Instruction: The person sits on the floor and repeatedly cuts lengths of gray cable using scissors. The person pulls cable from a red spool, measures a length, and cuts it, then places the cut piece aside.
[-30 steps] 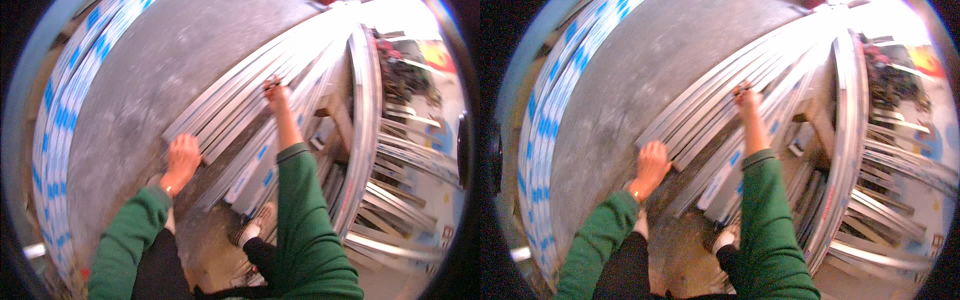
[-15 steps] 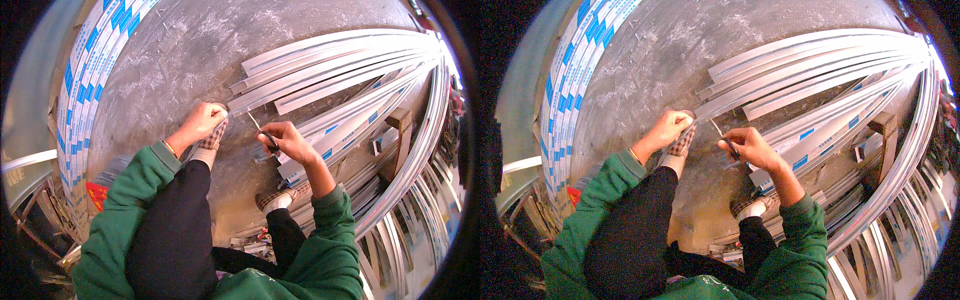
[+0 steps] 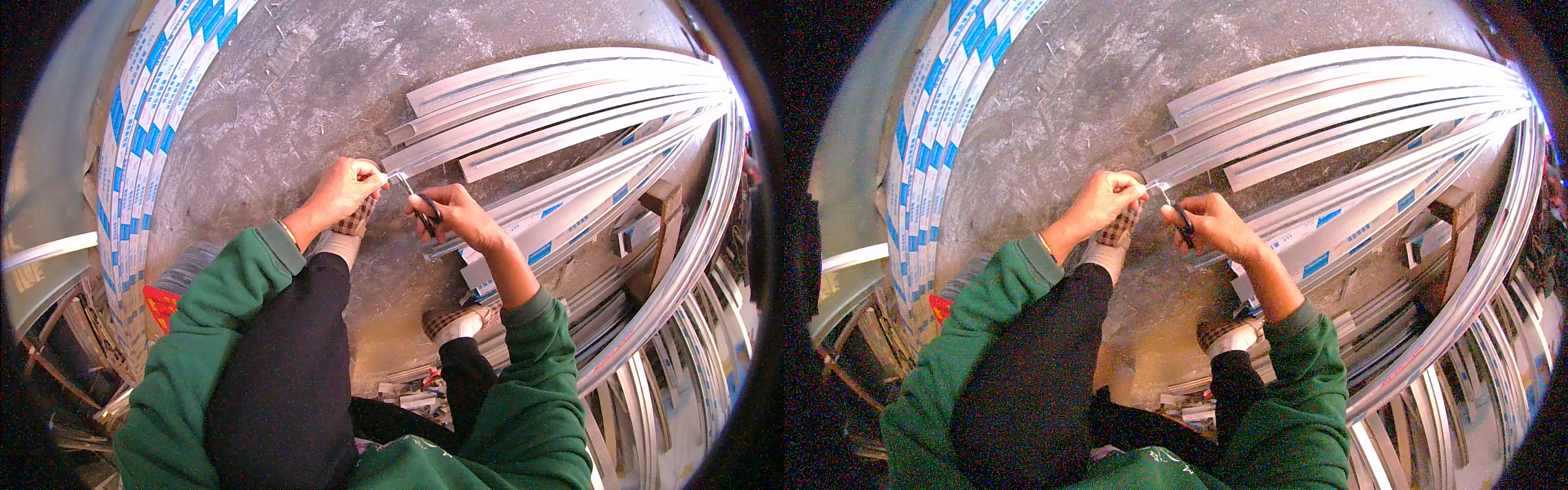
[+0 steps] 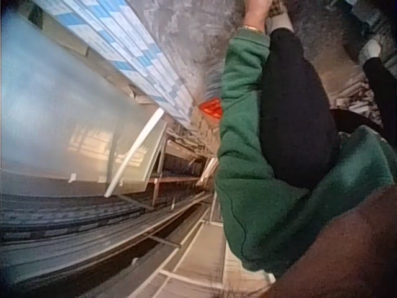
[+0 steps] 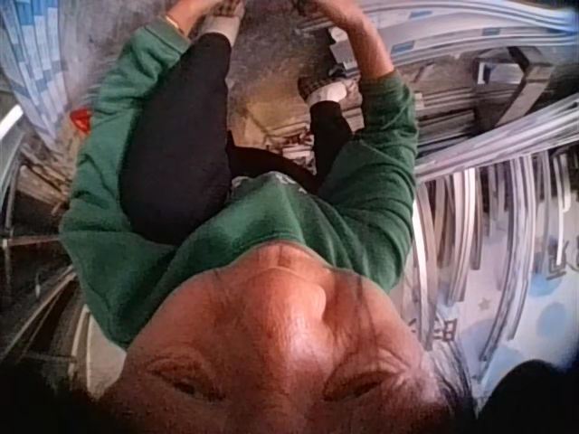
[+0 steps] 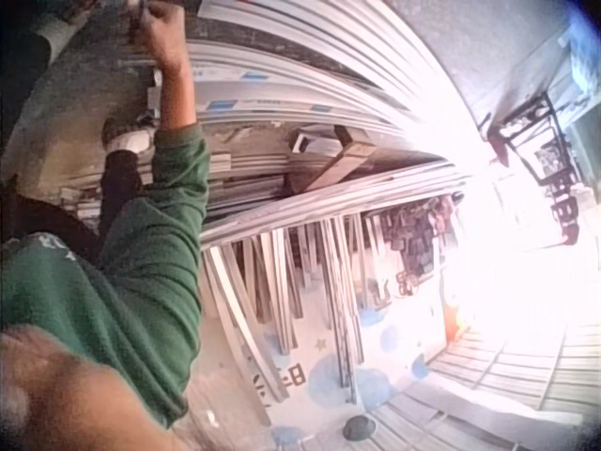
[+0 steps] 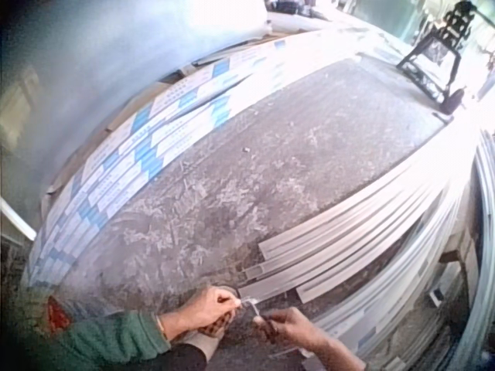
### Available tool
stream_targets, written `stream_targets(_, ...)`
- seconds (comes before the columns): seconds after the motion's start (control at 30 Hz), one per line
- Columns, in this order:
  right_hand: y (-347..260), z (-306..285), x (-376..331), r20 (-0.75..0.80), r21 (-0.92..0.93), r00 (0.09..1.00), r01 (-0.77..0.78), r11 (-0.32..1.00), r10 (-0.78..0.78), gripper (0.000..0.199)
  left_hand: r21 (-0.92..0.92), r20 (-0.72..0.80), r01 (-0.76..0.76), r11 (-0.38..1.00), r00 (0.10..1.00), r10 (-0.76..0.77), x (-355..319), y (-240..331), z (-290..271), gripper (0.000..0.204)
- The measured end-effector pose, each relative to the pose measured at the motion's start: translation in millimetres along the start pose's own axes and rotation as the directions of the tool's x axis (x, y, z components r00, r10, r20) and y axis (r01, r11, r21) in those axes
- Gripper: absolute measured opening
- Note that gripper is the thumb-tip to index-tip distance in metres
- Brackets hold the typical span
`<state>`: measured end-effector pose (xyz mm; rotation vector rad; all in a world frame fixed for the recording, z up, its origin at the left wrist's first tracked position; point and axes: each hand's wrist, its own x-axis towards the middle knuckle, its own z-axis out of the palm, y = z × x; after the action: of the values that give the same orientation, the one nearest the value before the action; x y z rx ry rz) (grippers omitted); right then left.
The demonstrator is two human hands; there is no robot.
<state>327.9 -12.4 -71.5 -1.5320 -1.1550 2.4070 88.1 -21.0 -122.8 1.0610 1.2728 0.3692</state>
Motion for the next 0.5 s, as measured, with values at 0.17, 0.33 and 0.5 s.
stream_targets(0.17, 1.0, -4.8, 8.6, 0.042, 0.060, 0.999, -0.015, 0.998, 0.012, 0.048, 0.050, 0.003, -0.032, 0.998, 0.999, 0.032, -1.1, 5.6, -0.3, 0.024)
stream_targets(0.33, 6.3, -7.3, 12.5, 0.107, 0.226, 0.994, -0.055, 0.973, 0.031, 0.043, 0.087, 0.017, -0.048, 0.995, 0.999, 0.046, -0.9, 7.2, -1.2, 0.024)
stream_targets(0.5, 13.2, -2.6, 15.3, 0.055, 0.208, 0.998, 0.024, 0.978, -0.036, 0.038, 0.112, 0.029, -0.050, 0.992, 0.998, 0.047, 0.0, 8.4, -2.6, 0.024)
